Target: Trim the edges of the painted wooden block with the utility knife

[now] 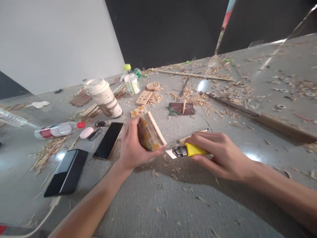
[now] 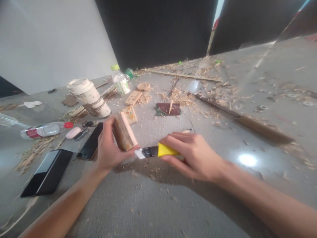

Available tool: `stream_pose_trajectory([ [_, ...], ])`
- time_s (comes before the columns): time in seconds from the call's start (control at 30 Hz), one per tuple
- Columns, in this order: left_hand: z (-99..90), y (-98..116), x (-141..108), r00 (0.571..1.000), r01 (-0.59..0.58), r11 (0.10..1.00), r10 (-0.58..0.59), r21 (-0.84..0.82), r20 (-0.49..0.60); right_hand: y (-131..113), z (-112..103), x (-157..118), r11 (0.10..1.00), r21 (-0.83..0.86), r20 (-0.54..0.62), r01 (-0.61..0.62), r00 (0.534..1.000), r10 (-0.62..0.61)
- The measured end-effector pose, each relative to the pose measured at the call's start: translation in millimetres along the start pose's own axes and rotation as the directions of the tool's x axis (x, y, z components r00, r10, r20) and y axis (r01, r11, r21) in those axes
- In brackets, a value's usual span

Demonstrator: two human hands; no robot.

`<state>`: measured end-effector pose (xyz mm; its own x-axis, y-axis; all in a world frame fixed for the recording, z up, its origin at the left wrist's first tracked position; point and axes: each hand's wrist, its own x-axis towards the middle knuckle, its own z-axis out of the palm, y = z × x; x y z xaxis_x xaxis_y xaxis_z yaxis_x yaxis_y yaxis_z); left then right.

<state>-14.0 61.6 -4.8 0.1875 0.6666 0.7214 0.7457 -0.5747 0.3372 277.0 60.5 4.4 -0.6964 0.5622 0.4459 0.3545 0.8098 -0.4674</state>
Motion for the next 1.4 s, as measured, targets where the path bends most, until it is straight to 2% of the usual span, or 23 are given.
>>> stream_pose_trajectory([
  [0.3,-0.9,1.5,-0.3,0.999,0.009,0.999,-0.008,-0.036,0.036,-0.9,-0.6,0.0,1.0,-0.017,-0.006,-0.003,1.0,0.003],
  [0.93,-1.8,4.1,-0.3,0.999,-0.004,1.0,0.005,-0.029,0.042,-1.5,-0.7,0.7,0.999,-0.031,-0.017,-0.008,1.0,0.008],
  [1.17,-5.2,7.3,-1.4,0.998,-0.03,0.998,0.034,-0.061,0.058,-3.0,-3.7,3.4,0.997,-0.004,-0.009,0.073,0.997,-0.073],
  [1.4,-0.9,-4.0,-5.6,0.993,-0.105,0.979,0.094,-0.176,-0.07,-9.0,-3.4,1.9,0.977,-0.172,-0.077,0.129,0.987,-0.144],
])
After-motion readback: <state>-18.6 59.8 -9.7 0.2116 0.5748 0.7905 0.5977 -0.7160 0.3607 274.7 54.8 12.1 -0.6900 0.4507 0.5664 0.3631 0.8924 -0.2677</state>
